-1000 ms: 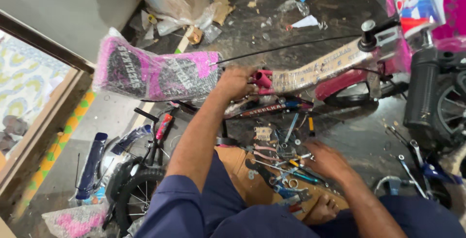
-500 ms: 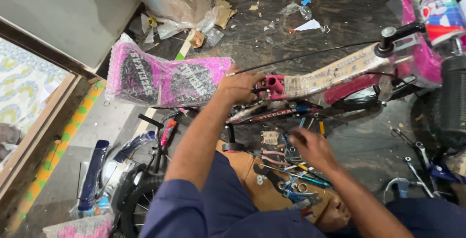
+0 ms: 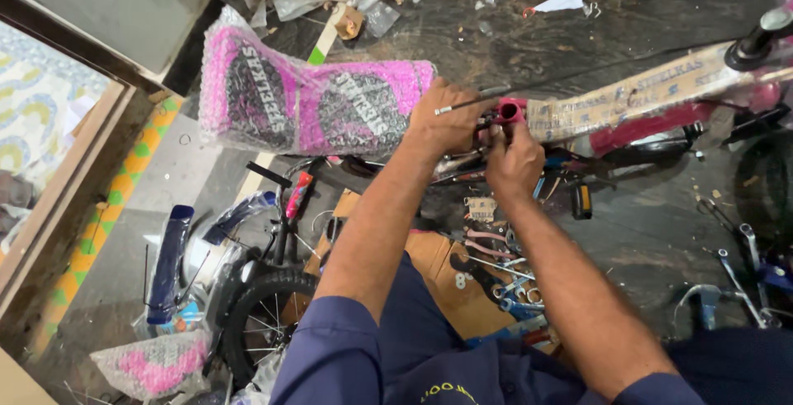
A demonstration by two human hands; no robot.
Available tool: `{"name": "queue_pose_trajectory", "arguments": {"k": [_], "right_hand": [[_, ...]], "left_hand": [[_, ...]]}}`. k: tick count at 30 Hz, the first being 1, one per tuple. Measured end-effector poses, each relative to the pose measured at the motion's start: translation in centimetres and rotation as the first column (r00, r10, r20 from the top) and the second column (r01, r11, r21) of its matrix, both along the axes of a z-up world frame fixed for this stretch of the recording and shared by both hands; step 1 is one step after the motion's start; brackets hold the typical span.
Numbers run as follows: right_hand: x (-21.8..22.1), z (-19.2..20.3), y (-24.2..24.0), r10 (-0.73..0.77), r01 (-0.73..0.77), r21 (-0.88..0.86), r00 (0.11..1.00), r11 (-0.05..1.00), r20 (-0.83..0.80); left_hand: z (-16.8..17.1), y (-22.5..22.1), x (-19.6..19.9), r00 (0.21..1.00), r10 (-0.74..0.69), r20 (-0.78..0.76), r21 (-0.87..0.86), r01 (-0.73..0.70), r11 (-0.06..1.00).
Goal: The person assembles and adjusts parts of a new bicycle, using a screwdriver and various wrenches to tighten bolts and secure components while sitting on the floor.
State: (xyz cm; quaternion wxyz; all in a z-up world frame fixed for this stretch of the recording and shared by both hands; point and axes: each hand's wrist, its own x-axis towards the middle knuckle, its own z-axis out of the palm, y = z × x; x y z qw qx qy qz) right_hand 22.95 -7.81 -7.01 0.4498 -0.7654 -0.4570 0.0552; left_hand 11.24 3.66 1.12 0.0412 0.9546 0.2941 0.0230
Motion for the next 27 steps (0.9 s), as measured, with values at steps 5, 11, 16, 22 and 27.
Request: {"name": "queue_pose_trajectory", "arguments": {"k": [5,11,16,22,27], "right_hand": [[3.2,0.8,-3.4,0.228,-0.227,-0.027,0.973,0.974,0.033],[8.7,-3.9,-11.3,0.098,-0.067,-0.13,0.963,0.989,0.25],[11.0,-8.6,-16.8,0.141,-0.091,-0.177,0.946,0.98,0.29],[10.2,-11.6,-19.6,0.284,-0.288,-0.334,0.957,0.897,-0.061],[9.8,-14.0,-21.1,0.411,-0.394,-0.562,0.906,0.727,-0.103]], "left_hand": [[-0.4,-0.4,0.1,0.999,-0.023,0.023,0.046,0.022,0.999],[-0.3,0.0,0.4,0.999,-0.015,-0.034,0.072,0.018,0.997],[1.5,-1.2,0.1,0.992,0.041,-0.118,-0.063,-0.048,0.997],[2.1,-1.6,-0.8,0.949,0.004,0.314,-0.009,-0.002,1.0],[-0.4,-8.5,-4.7,0.824,0.007,0.566,0.082,-0.065,0.994]]}}
